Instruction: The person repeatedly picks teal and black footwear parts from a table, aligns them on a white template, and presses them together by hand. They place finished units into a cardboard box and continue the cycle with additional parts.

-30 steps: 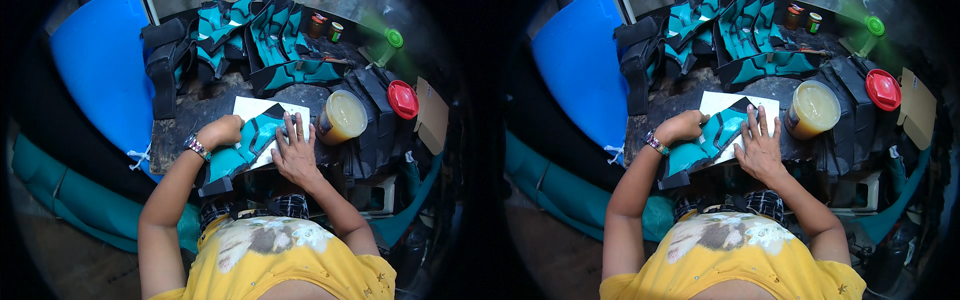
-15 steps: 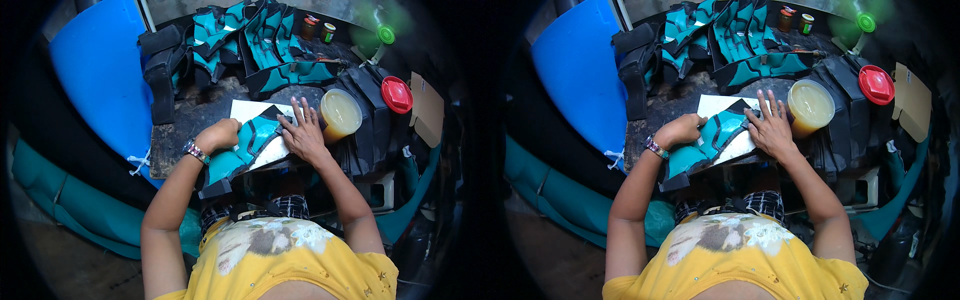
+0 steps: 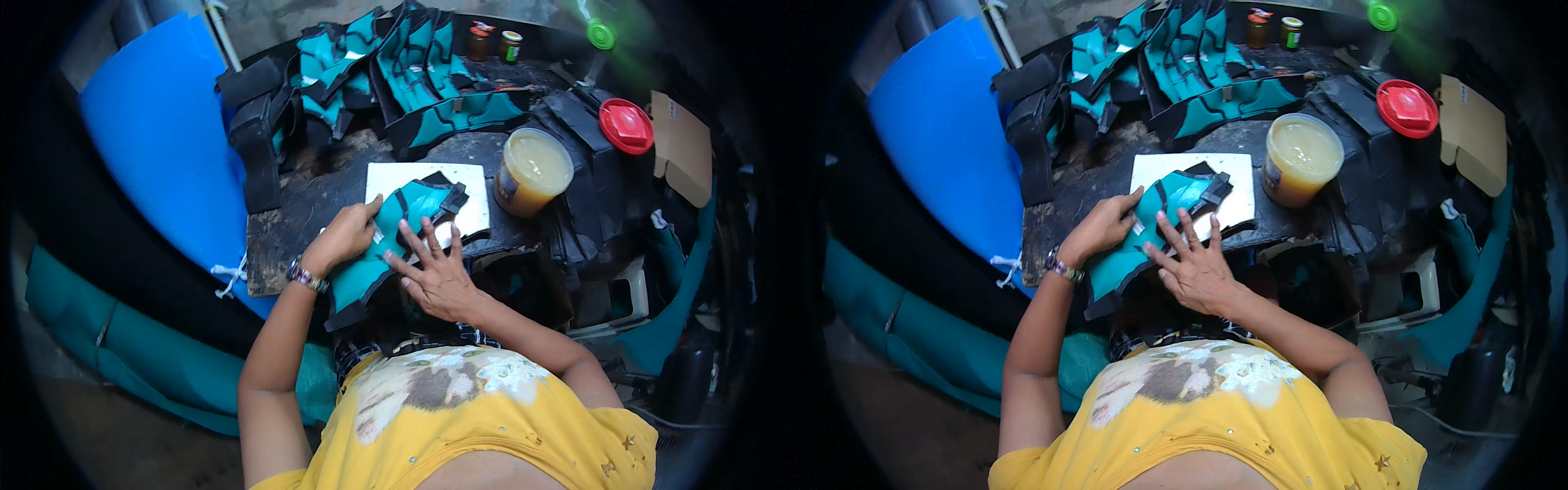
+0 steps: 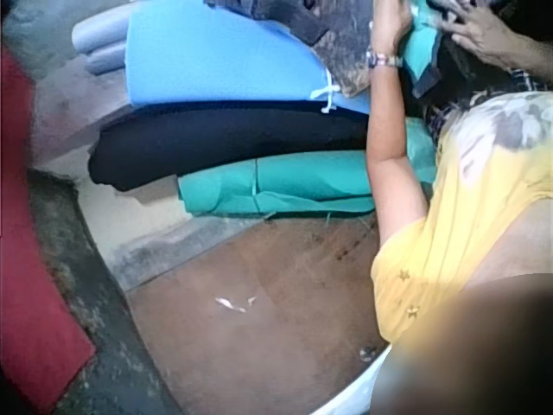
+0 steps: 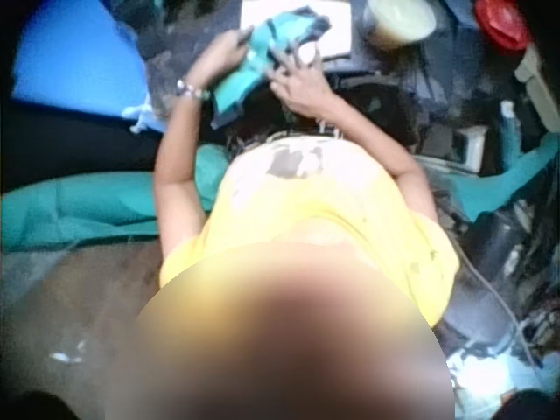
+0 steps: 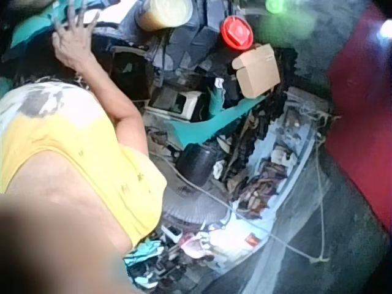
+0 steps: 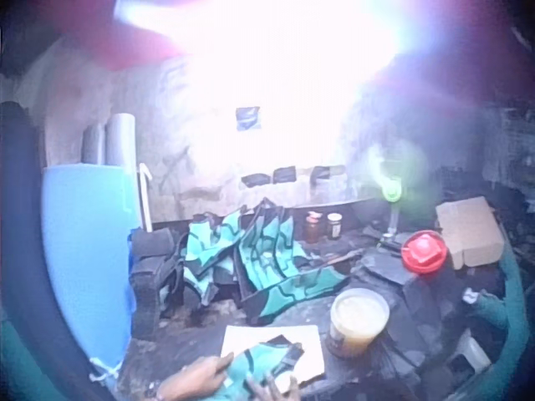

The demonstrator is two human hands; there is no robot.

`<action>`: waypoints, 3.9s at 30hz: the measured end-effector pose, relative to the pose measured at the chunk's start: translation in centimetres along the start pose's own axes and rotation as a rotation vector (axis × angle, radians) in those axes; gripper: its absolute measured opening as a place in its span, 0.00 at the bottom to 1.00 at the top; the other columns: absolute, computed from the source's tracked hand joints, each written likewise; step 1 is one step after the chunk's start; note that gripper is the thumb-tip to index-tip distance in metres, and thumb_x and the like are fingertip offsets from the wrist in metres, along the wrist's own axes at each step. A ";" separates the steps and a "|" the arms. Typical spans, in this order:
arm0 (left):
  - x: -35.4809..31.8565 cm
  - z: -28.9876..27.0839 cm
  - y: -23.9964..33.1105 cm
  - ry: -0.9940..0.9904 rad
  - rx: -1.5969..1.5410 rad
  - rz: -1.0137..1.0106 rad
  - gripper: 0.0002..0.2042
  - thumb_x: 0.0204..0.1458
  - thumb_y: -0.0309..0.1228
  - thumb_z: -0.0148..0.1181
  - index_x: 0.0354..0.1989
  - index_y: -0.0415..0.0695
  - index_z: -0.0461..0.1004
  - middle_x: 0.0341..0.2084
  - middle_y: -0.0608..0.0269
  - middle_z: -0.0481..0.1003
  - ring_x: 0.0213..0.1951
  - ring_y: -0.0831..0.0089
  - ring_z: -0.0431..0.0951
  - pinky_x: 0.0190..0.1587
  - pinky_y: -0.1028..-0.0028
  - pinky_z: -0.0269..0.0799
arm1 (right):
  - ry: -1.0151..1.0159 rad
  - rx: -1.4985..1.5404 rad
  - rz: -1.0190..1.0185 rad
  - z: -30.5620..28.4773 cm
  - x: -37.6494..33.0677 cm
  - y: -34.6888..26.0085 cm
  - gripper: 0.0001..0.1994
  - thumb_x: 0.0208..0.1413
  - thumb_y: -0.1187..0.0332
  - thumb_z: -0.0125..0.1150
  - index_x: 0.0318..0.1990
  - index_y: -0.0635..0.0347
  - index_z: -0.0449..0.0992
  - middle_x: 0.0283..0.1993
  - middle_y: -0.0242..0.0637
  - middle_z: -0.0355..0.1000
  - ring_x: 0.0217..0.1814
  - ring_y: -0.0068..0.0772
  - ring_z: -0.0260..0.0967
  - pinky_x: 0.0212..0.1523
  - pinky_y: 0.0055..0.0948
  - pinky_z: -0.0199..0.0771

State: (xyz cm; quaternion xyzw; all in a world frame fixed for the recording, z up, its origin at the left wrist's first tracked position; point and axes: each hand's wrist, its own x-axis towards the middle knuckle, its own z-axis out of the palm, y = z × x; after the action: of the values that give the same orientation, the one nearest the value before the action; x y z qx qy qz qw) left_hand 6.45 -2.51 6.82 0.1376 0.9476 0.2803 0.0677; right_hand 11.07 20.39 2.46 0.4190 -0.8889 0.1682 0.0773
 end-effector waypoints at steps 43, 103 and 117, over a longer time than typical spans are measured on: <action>4.6 4.8 -1.9 0.363 -0.574 0.325 0.29 0.50 0.17 0.53 0.64 0.50 0.68 0.56 0.52 0.73 0.58 0.61 0.73 0.63 0.68 0.65 | 0.165 -0.233 -0.090 -0.7 1.2 4.3 0.17 0.63 0.54 0.50 0.57 0.32 0.77 0.79 0.44 0.33 0.81 0.57 0.18 0.68 0.70 0.13; 5.0 5.0 -2.8 0.552 -0.592 0.214 0.29 0.52 0.16 0.50 0.64 0.52 0.69 0.55 0.49 0.74 0.55 0.61 0.75 0.59 0.70 0.67 | 0.158 -0.137 -0.108 0.3 2.6 6.0 0.19 0.58 0.54 0.55 0.57 0.35 0.77 0.78 0.45 0.40 0.81 0.56 0.20 0.69 0.69 0.13; 5.1 5.3 -3.0 0.502 -0.544 0.263 0.30 0.50 0.13 0.47 0.62 0.51 0.71 0.49 0.48 0.76 0.51 0.59 0.78 0.55 0.72 0.69 | 0.216 -0.393 0.316 -0.6 5.5 5.6 0.18 0.65 0.55 0.44 0.57 0.29 0.77 0.79 0.53 0.31 0.80 0.63 0.22 0.66 0.78 0.20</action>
State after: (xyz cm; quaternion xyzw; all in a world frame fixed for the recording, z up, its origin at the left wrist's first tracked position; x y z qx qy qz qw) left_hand 1.98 -0.69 0.53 0.1622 0.8001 0.5524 -0.1686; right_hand 3.23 19.97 3.22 0.2315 -0.9456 0.0463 0.2240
